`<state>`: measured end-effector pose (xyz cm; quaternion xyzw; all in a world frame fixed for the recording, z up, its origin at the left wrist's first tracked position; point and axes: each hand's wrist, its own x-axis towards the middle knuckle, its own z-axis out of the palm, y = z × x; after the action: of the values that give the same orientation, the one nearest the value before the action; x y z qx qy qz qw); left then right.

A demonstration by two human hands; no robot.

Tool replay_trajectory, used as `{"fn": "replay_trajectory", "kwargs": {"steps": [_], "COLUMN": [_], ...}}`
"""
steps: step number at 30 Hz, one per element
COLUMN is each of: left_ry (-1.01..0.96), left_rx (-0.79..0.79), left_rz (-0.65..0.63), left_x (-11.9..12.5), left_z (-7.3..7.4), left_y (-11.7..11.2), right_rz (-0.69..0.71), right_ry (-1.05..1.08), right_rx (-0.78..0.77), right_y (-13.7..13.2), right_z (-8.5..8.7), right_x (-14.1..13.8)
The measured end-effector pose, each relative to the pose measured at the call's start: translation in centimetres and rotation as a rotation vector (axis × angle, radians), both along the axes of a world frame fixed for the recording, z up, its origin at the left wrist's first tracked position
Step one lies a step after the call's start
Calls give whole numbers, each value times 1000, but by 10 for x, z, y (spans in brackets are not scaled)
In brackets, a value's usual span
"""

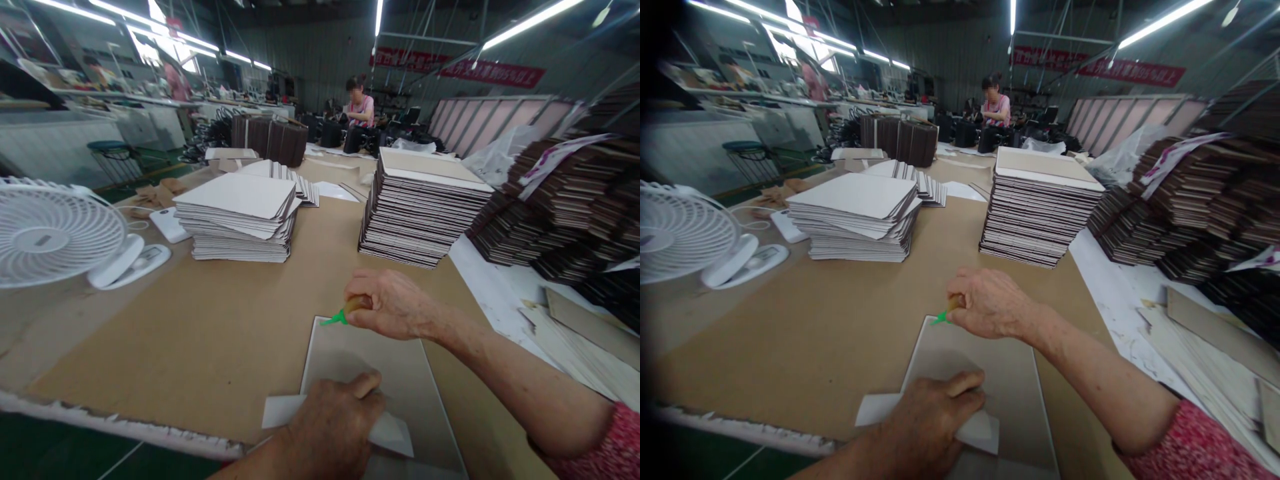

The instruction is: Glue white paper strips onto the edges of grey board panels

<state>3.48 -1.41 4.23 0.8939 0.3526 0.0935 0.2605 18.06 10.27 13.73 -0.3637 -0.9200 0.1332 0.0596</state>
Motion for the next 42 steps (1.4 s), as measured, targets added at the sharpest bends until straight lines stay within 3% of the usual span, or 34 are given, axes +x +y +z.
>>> {"fn": "replay_trajectory", "kwargs": {"steps": [9,17,27,35,42], "left_ry": [5,8,10,16,37], "left_rx": [36,31,52,65,49], "left_rz": [13,11,12,10,24], "left_x": [4,4,4,4,4], "left_z": [-14,-10,-14,-12,-14], "left_y": [-2,-4,-3,-4,-4], "right_rz": [50,39,-41,-35,-3], "right_ry": [-114,-164,-279,-237,-103], "right_rx": [64,94,74,83,94], "right_y": [-4,-3,-2,-4,-6], "right_z": [17,21,27,26,13], "right_x": [-16,-24,0,-3,-6]}}
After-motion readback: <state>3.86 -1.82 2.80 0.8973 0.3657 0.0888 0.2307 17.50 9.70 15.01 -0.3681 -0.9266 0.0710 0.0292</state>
